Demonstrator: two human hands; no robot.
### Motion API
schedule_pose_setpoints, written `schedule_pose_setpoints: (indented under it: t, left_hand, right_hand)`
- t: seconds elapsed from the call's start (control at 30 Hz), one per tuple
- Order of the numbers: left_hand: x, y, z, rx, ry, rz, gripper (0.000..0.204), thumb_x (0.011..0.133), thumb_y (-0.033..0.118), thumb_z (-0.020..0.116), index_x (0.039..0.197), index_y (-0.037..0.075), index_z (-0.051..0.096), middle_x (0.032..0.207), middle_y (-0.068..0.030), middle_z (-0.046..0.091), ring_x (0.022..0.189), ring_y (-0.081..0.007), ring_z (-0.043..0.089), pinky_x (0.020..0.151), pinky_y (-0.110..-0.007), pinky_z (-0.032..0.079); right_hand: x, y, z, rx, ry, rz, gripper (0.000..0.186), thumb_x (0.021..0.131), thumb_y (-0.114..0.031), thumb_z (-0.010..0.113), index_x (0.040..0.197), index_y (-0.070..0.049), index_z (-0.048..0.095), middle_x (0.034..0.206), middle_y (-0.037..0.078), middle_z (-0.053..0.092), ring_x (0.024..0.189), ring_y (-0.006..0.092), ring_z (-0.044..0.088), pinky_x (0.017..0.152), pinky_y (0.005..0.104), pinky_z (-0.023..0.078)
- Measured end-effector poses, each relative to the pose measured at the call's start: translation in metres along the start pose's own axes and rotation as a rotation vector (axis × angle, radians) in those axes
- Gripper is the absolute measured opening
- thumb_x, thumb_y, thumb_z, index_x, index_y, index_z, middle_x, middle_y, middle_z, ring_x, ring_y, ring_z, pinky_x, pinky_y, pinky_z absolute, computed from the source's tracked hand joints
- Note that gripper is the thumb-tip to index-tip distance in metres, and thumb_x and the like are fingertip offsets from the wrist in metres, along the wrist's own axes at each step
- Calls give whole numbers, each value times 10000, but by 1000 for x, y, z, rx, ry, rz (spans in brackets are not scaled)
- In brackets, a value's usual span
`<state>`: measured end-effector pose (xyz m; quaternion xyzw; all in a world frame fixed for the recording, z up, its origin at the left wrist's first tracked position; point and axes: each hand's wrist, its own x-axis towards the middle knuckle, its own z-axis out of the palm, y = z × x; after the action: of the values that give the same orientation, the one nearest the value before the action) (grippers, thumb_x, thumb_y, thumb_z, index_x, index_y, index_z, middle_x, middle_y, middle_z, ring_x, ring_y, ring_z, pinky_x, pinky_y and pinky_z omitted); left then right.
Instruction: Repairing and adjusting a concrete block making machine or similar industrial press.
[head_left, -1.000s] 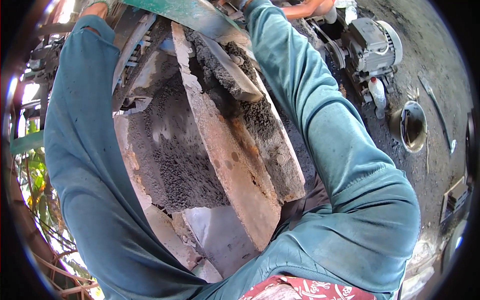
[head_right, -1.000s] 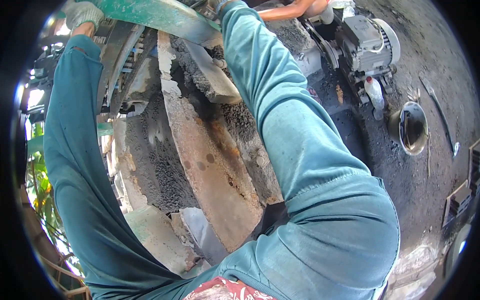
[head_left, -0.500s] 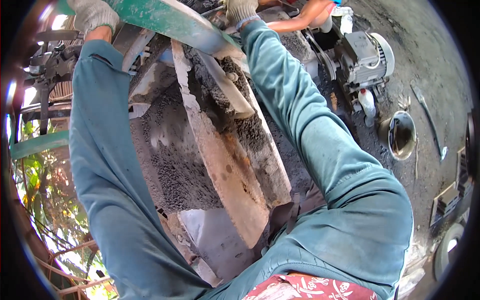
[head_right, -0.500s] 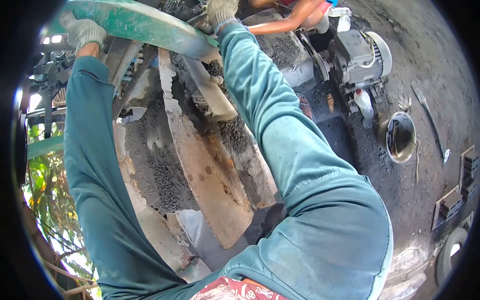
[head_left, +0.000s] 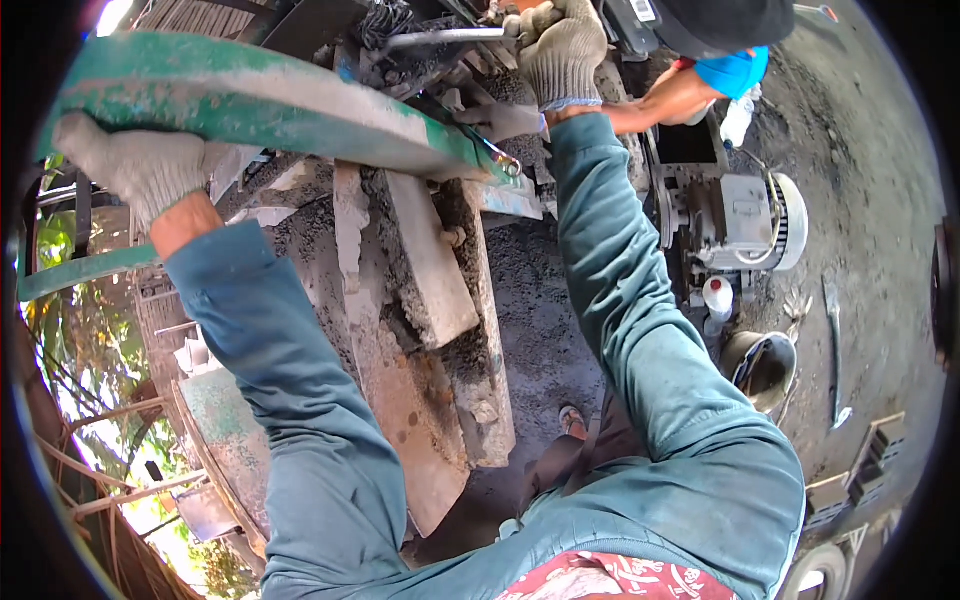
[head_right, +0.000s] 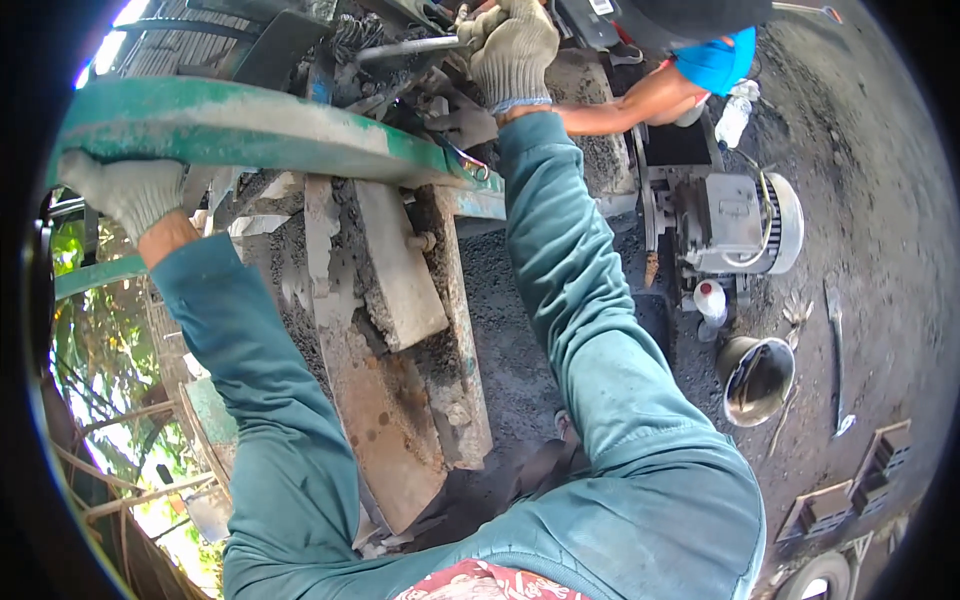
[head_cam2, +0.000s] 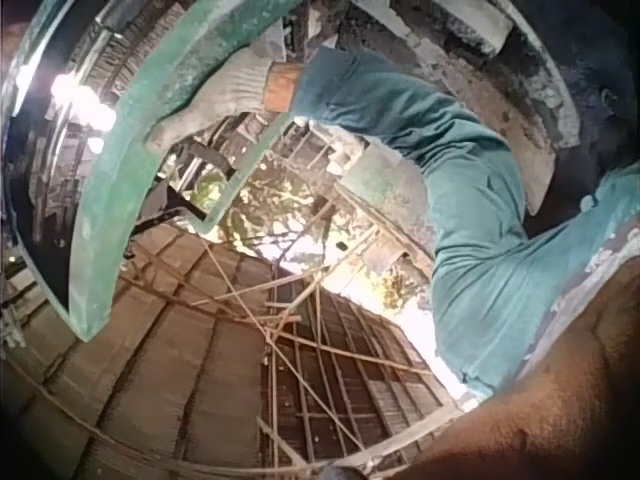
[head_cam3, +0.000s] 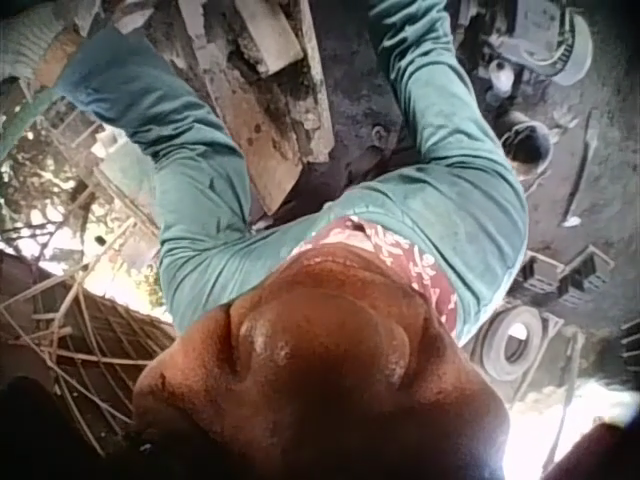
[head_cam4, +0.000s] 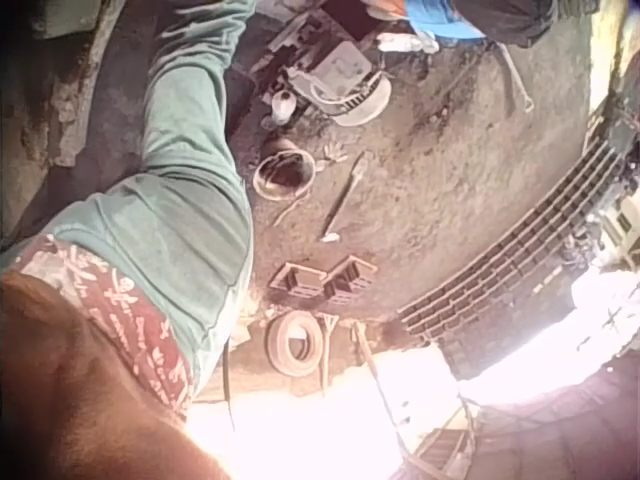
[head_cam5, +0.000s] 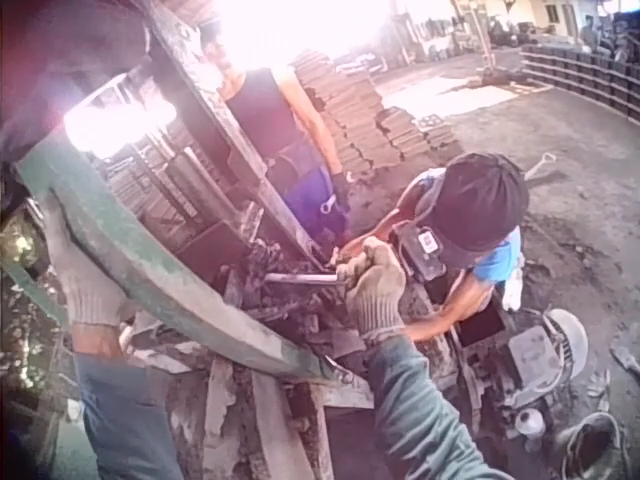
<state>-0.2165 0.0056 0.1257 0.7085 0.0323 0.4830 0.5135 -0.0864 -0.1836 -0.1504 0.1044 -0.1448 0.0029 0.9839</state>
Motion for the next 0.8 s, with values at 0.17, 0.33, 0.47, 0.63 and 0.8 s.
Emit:
schedule_pose_setpoints:
  t: [0.17, 0.33, 0.47, 0.63, 0.8]
  left_hand:
    - [-5, -3, -2, 47, 82, 70, 668, 913, 618, 479, 1323, 99, 566, 1350, -72, 537, 1221, -271, 480, 1067, -470, 373]
    - [5, -9, -13, 241, 93, 170, 838, 921, 726, 420, 1460, 86, 475, 1498, -136, 431, 1353, -349, 417, 1128, -575, 320]
    - [11, -12, -26, 299, 137, 170, 911, 922, 762, 390, 1502, 60, 417, 1539, -163, 373, 1375, -367, 391, 1134, -587, 300]
    - [12, -15, -25, 315, 137, 181, 920, 921, 766, 374, 1509, 59, 401, 1551, -178, 348, 1390, -375, 379, 1119, -600, 315]
    - [16, -18, -32, 344, 127, 206, 930, 921, 771, 358, 1517, 58, 386, 1564, -193, 324, 1405, -384, 367, 1103, -613, 330]
  right_hand:
    - [18, 9, -21, -402, 114, 66, 194, 927, -144, 582, 762, -43, 592, 534, 46, 493, 388, 186, 440, 393, 304, 396]
    - [51, 11, -36, -296, -149, 133, 280, 933, -147, 601, 667, -88, 536, 497, 36, 442, 361, 182, 391, 396, 338, 380]
    - [62, 18, -14, -490, 53, 216, 316, 923, -153, 619, 636, -106, 497, 483, 28, 422, 362, 178, 382, 405, 353, 372]
    - [74, 31, 3, -1041, 132, 109, 259, 905, -157, 636, 671, -93, 544, 483, 37, 437, 363, 184, 391, 408, 359, 374]
    - [70, 22, -4, -767, 254, 255, 243, 907, -155, 644, 689, -90, 557, 497, 51, 472, 372, 191, 409, 419, 363, 392]
